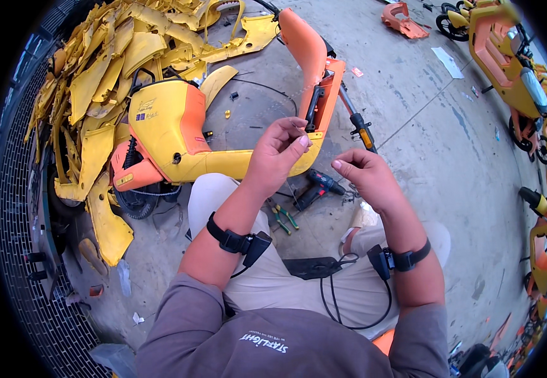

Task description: The person works on the internal wiring and chassis of a yellow motorcycle frame. They use their hands to pull wires through the frame, connect small electrical components, and use a screwdriver to secure parts in place while sitting on the workshop floor.

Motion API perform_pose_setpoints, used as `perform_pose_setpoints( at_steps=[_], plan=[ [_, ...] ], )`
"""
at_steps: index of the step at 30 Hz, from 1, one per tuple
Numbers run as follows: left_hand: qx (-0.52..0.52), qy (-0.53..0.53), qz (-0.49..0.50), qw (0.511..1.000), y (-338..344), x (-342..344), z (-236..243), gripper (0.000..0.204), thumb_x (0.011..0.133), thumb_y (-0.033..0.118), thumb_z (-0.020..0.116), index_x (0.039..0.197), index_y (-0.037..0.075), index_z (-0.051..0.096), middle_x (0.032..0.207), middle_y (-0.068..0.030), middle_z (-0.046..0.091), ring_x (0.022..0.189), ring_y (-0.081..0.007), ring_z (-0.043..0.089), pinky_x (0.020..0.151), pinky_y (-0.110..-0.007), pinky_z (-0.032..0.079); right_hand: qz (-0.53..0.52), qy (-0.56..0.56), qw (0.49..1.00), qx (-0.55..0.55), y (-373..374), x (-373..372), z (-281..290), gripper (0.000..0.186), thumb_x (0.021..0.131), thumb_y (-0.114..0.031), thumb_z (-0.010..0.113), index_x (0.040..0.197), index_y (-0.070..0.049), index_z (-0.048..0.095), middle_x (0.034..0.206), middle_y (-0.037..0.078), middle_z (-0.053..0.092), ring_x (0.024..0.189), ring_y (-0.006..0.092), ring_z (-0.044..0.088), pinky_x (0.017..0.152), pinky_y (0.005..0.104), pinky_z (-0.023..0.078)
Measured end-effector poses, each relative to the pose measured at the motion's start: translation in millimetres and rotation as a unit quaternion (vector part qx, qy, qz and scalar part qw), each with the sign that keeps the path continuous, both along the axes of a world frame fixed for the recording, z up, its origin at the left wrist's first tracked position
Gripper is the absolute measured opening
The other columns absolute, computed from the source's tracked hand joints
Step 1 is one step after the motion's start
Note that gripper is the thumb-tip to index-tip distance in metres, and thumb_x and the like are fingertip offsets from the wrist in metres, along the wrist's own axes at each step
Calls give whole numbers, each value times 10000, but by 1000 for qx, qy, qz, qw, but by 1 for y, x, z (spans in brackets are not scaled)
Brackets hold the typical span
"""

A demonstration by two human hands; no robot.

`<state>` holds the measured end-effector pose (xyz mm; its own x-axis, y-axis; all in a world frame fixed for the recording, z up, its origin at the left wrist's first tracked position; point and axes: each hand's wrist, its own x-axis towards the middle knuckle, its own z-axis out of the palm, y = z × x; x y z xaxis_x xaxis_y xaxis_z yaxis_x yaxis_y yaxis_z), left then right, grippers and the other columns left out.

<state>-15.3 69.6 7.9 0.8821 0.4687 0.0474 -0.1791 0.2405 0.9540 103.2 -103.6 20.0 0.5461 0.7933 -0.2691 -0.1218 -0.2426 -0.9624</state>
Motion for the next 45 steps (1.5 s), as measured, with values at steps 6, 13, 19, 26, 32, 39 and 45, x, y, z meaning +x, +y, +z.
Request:
perform_pose_setpoints(
  at_steps=[6,13,19,26,32,39,45],
  plan=[
    [10,-1,9,1000,6,-1,-2,299,914,76,593,1195,37,498,974,-25,572,928,-99,564,853,-248,457,-32,-68,997,-30,-5,2,-4,151,813,-96,714,865,12,621,764,13,611,698,80,536,645,243,453],
    [1,-11,25,1000,12,-2,-2,294,921,86,584,1200,41,502,980,-35,594,905,-102,562,841,-258,465,-21,-149,985,-81,-11,6,-6,169,796,-62,725,838,-26,565,752,-6,574,688,71,535,613,224,450],
    [2,-29,31,999,13,-2,-3,289,924,96,580,1198,41,507,971,-39,600,861,-97,554,806,-252,466,-37,-30,998,29,-10,4,-10,153,823,-116,717,886,-9,627,778,7,607,736,84,550,675,246,460],
    [-35,-9,58,998,18,-3,-8,309,927,45,516,1235,50,507,953,-27,565,840,-92,547,775,-251,466,-59,5,998,20,-11,15,3,263,869,-215,685,1006,9,664,815,39,651,738,97,566,696,245,459],
    [-124,-23,48,991,21,0,-8,308,922,45,518,1230,35,508,954,-24,563,857,-113,555,776,-263,460,-35,0,999,-27,-11,17,-1,285,900,-264,646,1006,0,663,810,36,648,747,101,590,681,245,463],
    [-105,-30,53,993,22,-1,-10,279,933,75,537,1210,54,521,953,-19,585,879,-120,567,772,-267,459,-7,107,994,-18,4,1,-14,297,988,-255,486,1136,-16,579,846,12,589,694,98,614,624,227,498],
    [-101,-14,96,990,29,-1,-11,250,933,83,546,1182,64,534,948,-16,582,873,-121,566,760,-265,459,33,120,992,-2,7,-8,-20,296,1003,-266,441,1115,-29,579,807,5,580,629,77,573,551,215,464]
  ],
)
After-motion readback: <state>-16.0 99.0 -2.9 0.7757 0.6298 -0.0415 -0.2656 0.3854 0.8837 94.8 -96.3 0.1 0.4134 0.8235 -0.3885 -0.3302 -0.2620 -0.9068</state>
